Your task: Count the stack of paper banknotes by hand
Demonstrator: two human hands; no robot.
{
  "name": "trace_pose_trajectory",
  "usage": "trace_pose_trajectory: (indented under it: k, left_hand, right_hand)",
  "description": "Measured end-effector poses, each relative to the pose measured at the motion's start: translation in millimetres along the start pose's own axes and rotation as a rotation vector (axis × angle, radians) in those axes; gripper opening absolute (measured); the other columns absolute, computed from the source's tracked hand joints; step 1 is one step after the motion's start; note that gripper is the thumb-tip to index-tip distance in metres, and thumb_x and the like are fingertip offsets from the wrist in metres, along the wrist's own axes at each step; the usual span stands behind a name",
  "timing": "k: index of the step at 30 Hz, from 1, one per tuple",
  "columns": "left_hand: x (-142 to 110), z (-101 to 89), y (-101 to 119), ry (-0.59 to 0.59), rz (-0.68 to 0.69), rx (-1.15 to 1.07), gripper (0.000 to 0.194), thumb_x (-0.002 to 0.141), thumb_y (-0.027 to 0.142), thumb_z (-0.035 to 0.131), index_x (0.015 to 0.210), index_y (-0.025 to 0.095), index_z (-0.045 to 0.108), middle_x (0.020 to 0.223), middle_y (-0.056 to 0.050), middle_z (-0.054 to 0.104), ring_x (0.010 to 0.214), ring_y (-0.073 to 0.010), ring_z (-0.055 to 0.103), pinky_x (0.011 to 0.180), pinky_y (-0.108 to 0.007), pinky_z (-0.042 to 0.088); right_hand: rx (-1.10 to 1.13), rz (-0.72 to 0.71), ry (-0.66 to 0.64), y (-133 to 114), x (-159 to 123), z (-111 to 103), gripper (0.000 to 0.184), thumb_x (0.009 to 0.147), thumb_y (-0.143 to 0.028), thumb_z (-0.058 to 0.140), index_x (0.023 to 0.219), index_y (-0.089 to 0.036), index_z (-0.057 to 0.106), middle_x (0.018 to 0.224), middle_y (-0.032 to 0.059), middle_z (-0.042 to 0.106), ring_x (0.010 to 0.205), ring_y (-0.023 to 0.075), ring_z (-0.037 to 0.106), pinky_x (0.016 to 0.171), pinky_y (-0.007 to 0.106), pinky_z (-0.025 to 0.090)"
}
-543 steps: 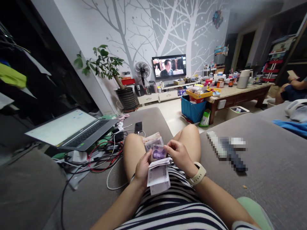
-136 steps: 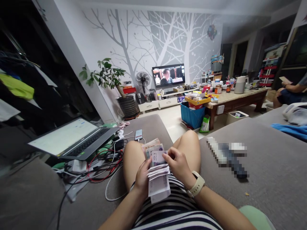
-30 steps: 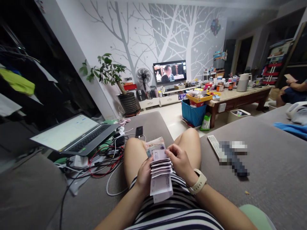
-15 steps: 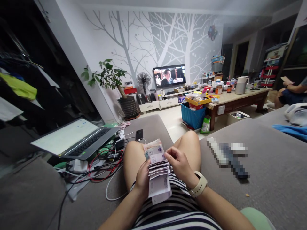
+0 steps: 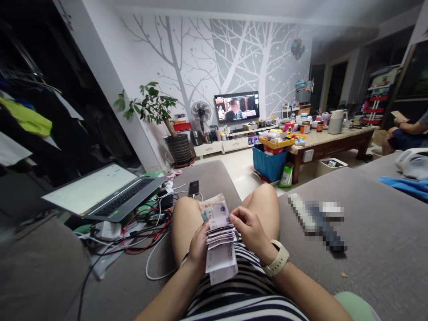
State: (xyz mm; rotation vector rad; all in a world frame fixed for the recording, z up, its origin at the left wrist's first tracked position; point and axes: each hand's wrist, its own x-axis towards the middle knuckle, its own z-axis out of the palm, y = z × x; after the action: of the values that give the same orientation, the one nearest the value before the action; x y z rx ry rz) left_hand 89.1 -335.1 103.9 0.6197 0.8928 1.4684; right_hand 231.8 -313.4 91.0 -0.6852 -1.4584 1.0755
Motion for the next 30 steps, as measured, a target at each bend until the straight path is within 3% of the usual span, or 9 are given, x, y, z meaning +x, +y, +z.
trace_pose_trajectory:
  k: [7,18,23,30]
  left_hand:
    - [2.5,-4.1,-2.5,-0.013,-0.021,-0.007,0.034,0.064,0.034,0.074,0.086,0.009,0.069,0.077,-0.009,0.074,0.088,-0.0285,0.070,0.082,-0.036,0.052]
    - [2.0,-0.3,0.8,0.040,-0.033,0.000,0.023,0.065,0.029,0.073,0.079,0.011,0.070,0.072,-0.008,0.073,0.090,-0.0296,0.070,0.084,-0.037,0.053]
    - [3.1,0.0,-2.9,0.024,-0.025,-0.046,0.027,0.065,0.030,0.073,0.082,0.010,0.070,0.079,-0.011,0.074,0.096,-0.0308,0.068,0.087,-0.040,0.052]
    - [-4.0,4.0,3.8,0.031,-0.025,0.016,0.029,0.056,0.030,0.079,0.075,0.010,0.069,0.070,-0.009,0.073,0.089,-0.0305,0.069,0.084,-0.037,0.052]
  right_hand:
    - [0.025,0.002,-0.004,2.0,0.0,0.3,0.032,0.087,-0.046,0.058,0.072,-0.017,0.055,0.066,-0.0017,0.049,0.062,0.0123,0.042,0.058,0.025,0.034]
    - [0.000,0.010,-0.009,6.2,0.3,-1.2,0.035,0.087,-0.048,0.057,0.070,-0.018,0.054,0.060,-0.0029,0.045,0.058,0.0116,0.039,0.054,0.024,0.032]
    - [-0.009,0.039,-0.057,5.8,0.4,-0.6,0.041,0.091,-0.052,0.049,0.069,-0.018,0.057,0.060,0.0006,0.057,0.055,0.0121,0.043,0.053,0.026,0.034]
    - [-0.068,0.068,0.051,9.8,3.2,-0.7,0.037,0.076,-0.050,0.071,0.071,-0.019,0.052,0.061,-0.0033,0.048,0.057,0.0117,0.041,0.053,0.025,0.033]
